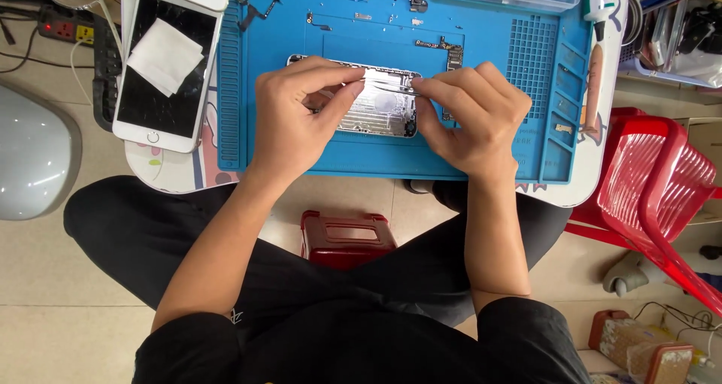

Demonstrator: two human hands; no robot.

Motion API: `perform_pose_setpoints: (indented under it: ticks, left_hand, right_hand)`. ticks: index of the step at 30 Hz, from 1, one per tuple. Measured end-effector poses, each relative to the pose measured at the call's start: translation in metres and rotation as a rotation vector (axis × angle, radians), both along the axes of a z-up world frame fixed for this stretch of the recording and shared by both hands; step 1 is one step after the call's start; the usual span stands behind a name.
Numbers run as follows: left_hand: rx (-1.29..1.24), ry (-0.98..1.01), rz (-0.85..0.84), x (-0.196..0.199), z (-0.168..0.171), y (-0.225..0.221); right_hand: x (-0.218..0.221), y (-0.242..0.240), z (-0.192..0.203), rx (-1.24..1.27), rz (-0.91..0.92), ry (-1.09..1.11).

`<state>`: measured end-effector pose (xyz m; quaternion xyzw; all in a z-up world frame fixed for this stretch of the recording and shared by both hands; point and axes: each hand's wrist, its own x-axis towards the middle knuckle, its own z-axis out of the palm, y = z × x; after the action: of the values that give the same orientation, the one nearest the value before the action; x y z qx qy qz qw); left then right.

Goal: The person uses a screwdriver to remove screws from the back of a disassembled smartphone. They then use tweezers to carefully lift and remove a small internal component from the phone's chassis.

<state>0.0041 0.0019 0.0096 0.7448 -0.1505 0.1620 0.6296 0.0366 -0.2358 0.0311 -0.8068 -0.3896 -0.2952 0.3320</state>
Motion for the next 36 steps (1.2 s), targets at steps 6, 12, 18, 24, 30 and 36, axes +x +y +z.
perform_pose_setpoints:
  ticks: [6,12,18,24,30,36]
  left_hand:
    - [0.002,0.013,-0.045,0.001,0.000,0.001]
    - [0.106,0.019,-0.004,-0.003,0.009,-0.002]
    - [0.082,0.045,-0.025,-0.004,0.008,-0.002]
    - [0.072,0.046,-0.031,-0.004,0.010,-0.002]
    - [0.130,0.047,-0.038,-0.005,0.008,0.002]
    - [0.680,-0.176,-0.196,-0.005,0.009,0.015]
  right_hand:
    - [0.001,0.005,-0.001,-0.090,-0.017,-0.056]
    - [0.001,0.002,0.002,-0.179,-0.041,-0.182]
    - [0.000,0.001,0.001,-0.175,-0.037,-0.172]
    - [0.000,0.000,0.001,-0.175,-0.027,-0.173]
    - [-0.003,-0.009,0.009,-0.172,-0.010,-0.148]
    - [-0.008,-0.029,0.013,-0.209,0.041,0.008]
